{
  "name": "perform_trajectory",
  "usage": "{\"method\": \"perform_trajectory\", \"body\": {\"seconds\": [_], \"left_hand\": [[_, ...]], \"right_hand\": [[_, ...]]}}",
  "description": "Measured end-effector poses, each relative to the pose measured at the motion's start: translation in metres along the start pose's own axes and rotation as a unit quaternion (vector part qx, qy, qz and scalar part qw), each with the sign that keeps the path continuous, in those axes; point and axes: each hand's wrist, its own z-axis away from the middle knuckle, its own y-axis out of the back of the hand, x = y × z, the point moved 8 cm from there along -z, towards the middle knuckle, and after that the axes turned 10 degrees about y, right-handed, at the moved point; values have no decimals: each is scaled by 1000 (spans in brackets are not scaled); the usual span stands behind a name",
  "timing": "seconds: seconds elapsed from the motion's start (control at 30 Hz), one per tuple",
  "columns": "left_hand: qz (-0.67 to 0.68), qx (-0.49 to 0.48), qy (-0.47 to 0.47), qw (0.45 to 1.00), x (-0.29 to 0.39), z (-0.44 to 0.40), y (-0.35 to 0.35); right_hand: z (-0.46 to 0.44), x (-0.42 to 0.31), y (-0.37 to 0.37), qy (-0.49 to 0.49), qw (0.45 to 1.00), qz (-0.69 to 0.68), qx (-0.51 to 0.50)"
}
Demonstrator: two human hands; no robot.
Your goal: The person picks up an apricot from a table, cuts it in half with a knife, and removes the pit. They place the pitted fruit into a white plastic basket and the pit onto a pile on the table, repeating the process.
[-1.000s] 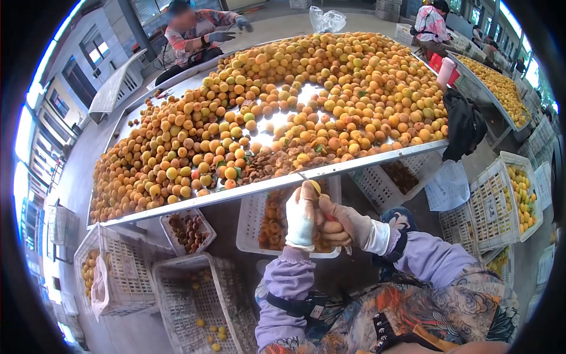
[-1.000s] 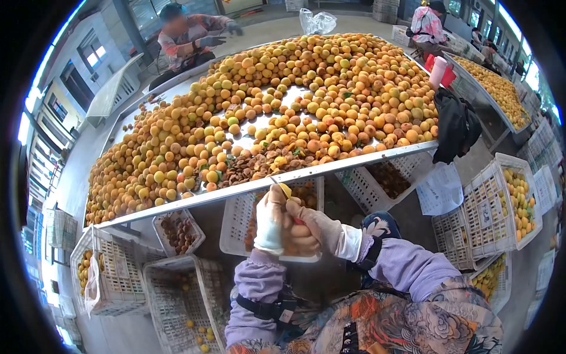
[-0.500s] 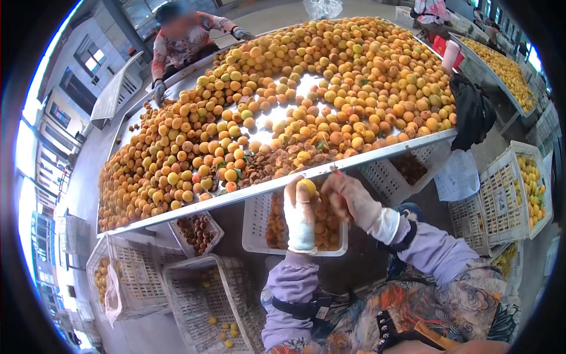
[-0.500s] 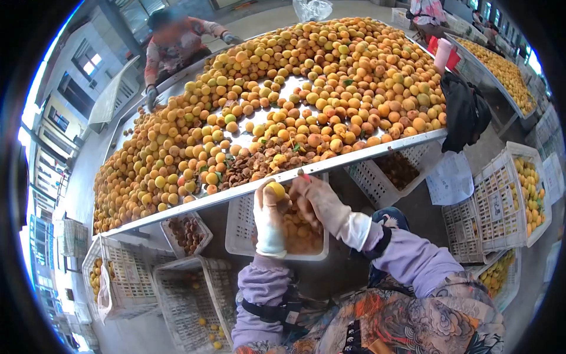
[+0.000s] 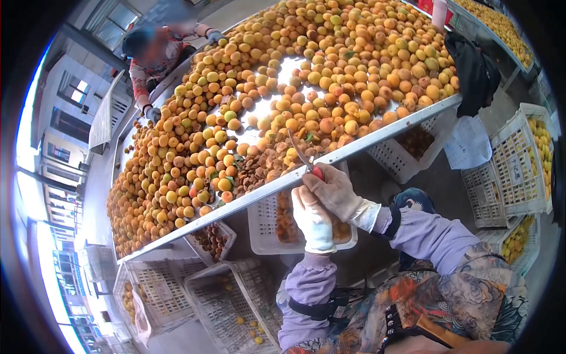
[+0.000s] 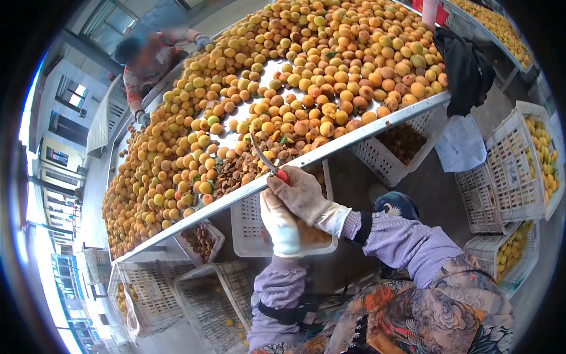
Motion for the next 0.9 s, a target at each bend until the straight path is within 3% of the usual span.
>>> {"method": "perform_trajectory", "body": {"seconds": [0.03, 0.1, 0.13, 0.17, 0.23, 0.33, 0.37, 0.4, 0.43, 0.47, 0.5, 0.57, 0.63, 0.73, 0.8, 0.9], "left_hand": [[-9, -5, 5, 1000, -3, -2, -5], [247, 17, 101, 964, -24, -5, -10], [335, -28, 138, 932, -38, -6, -17], [326, -32, 149, 933, -37, -6, -17], [411, -29, 236, 880, -41, -2, -20], [409, -37, 300, 861, -46, 1, -18], [420, -50, 335, 842, -47, 3, -19], [417, -50, 340, 842, -51, 5, -14], [358, -75, 307, 879, -51, 5, -9], [297, -101, 271, 910, -50, 5, -6], [295, -102, 273, 910, -56, 5, -8], [191, -33, 123, 973, -43, -1, 3], [186, -24, 129, 974, -49, 0, 3], [221, -48, 128, 966, -55, -3, -1], [408, -52, 244, 878, -66, 2, -13], [421, -37, 317, 849, -70, 10, -15]], "right_hand": [[-2, -3, -1, 9, 999, 47, 0], [1, -3, 2, -14, 998, 61, 12], [-1, -14, 3, 14, 995, 99, 7], [-3, -21, 3, 44, 989, 139, 2], [-1, -21, 0, 66, 991, 118, 12], [-1, -29, -4, 161, 964, 210, -16], [-3, -31, -3, 155, 965, 211, -13], [-5, -18, -4, 51, 987, 149, -32], [-4, -4, -6, -52, 994, 84, -49], [-5, 10, -7, -77, 995, 46, -37], [-2, 16, -10, -79, 995, 45, -34], [0, 5, -12, 12, 996, 86, -21], [4, 4, -11, 9, 996, 86, -12], [4, -8, -7, 61, 988, 138, 8], [5, -9, -7, 81, 984, 160, 3], [5, -4, -7, 82, 975, 208, -11]]}}
